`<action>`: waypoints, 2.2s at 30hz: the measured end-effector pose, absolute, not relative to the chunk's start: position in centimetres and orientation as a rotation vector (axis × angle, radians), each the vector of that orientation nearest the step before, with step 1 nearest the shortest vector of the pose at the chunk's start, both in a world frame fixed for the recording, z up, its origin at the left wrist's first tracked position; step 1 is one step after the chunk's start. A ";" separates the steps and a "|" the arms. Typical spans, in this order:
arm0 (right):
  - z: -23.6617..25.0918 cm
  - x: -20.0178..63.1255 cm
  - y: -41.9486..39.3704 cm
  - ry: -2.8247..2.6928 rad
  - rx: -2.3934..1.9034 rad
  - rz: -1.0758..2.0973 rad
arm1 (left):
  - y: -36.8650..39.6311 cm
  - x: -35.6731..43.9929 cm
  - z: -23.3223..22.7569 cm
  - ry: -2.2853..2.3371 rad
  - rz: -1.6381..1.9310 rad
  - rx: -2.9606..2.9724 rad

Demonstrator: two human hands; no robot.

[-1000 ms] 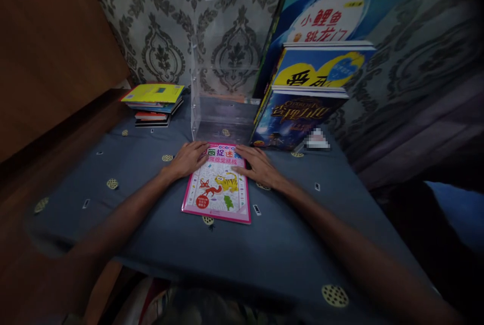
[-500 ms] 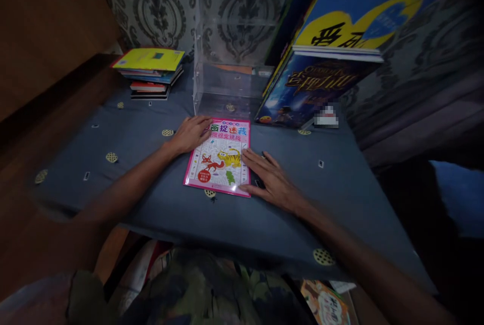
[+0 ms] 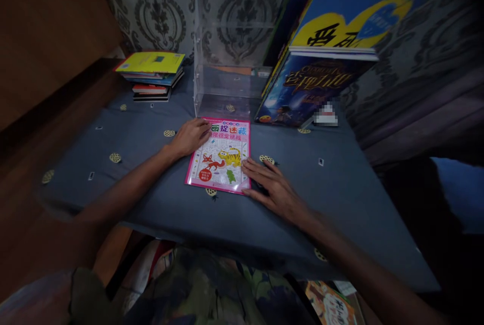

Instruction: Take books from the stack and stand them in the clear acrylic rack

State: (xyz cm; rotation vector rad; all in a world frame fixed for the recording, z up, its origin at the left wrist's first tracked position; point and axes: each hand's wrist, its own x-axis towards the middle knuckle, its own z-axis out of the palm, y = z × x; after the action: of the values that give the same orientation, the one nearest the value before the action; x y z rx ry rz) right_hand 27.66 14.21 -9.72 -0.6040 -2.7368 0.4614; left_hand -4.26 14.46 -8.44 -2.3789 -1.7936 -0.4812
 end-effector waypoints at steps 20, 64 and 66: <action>-9.8 27.5 14.2 -2.695 -0.588 0.493 | 0.8 -1.1 -7.1 -1.340 -0.764 -2.671; -9.6 17.9 20.6 -2.675 -1.102 0.202 | 12.9 -1.0 -10.1 -2.076 -0.465 -2.212; -9.6 17.9 20.4 -2.664 -1.166 0.202 | 12.7 -0.8 -10.1 -2.094 -0.468 -2.179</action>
State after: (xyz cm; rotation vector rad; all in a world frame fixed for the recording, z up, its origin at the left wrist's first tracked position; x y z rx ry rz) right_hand 17.91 20.35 -9.58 -1.1660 -2.6637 0.2020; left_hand -0.84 12.74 -10.13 -2.1794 -2.0937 -0.4676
